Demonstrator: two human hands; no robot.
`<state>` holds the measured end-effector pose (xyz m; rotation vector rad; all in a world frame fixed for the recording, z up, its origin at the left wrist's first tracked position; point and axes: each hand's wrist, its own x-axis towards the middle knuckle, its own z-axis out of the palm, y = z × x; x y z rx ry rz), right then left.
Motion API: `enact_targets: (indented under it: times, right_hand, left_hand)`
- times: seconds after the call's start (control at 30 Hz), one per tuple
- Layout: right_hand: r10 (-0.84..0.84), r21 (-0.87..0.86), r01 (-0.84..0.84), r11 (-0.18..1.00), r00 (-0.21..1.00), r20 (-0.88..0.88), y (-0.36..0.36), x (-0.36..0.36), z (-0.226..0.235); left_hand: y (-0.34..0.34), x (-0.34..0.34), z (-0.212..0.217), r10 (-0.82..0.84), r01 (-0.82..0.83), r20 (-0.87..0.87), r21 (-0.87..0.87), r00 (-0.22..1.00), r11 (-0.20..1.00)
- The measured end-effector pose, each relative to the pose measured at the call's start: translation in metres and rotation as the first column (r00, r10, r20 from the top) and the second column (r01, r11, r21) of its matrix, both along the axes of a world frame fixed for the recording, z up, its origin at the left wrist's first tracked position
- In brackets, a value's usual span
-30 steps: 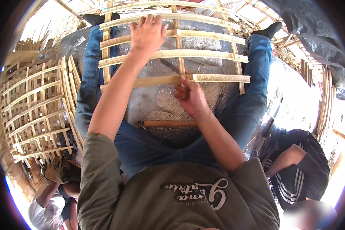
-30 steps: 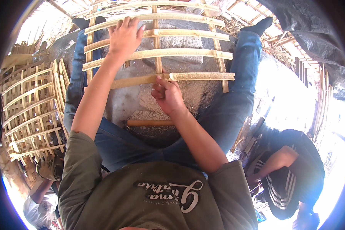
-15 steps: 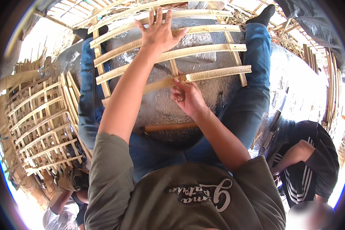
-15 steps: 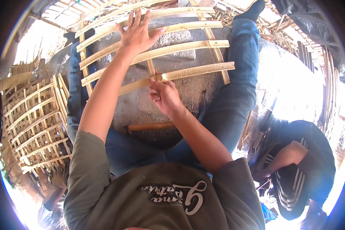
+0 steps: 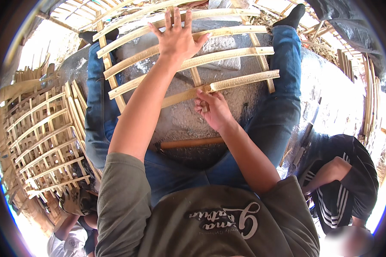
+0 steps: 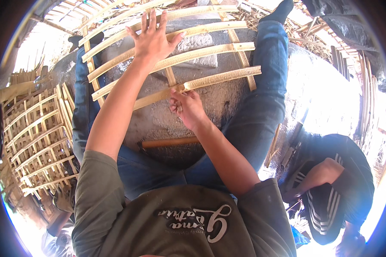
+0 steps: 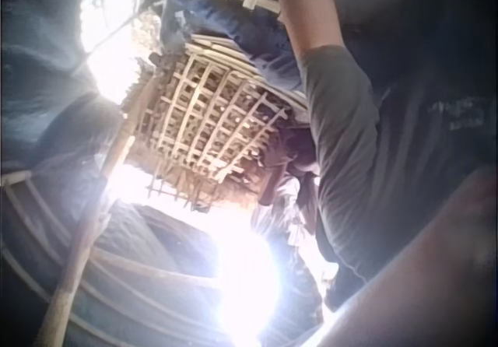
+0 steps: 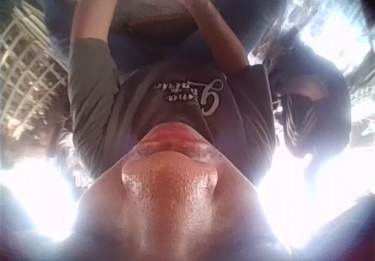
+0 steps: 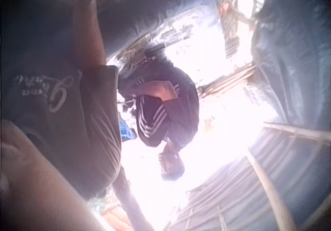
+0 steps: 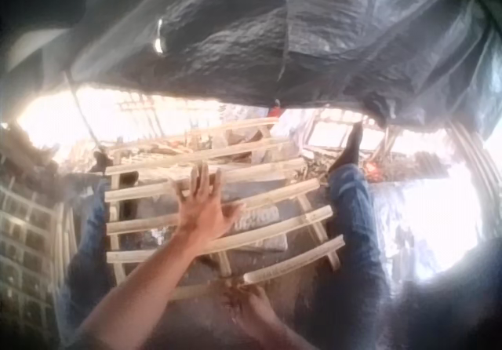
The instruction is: The person sits on the ground and weaves thin bamboo strips into a rectangular frame, using a hammer to tap the strips into place. The person adjusts the strips and continues weaving the basket structure.
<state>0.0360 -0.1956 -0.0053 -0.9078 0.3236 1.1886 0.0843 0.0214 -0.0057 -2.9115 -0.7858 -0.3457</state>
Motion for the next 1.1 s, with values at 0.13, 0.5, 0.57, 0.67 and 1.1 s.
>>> enact_targets:
  times: [0.13,0.5,0.57,0.67,1.1]
  right_hand:
    - [-0.027,0.026,0.028,0.999,0.999,-0.018,-0.003,0.001,-0.01]
    - [-0.051,0.006,0.05,0.999,0.998,0.04,-0.004,-0.004,-0.01]
    - [-0.016,0.018,0.016,1.0,1.0,0.014,-0.004,-0.001,-0.01]
    - [-0.048,-0.043,0.048,0.998,0.999,0.007,0.0,-0.002,-0.004]
    - [-0.052,0.038,0.052,0.998,0.999,0.013,-0.004,-0.003,-0.01]
  left_hand:
    - [-0.006,0.002,0.003,0.032,-0.031,-0.015,0.026,0.999,0.999]
    - [-0.004,-0.046,0.031,0.005,0.031,0.278,-0.122,0.961,0.992]
    - [-0.013,-0.066,0.039,0.09,-0.066,0.218,-0.114,0.972,0.991]
    - [-0.011,-0.078,0.038,0.191,-0.18,0.095,-0.114,0.977,0.977]
    - [0.007,-0.057,0.055,0.142,-0.254,-0.372,-0.272,0.917,0.928]
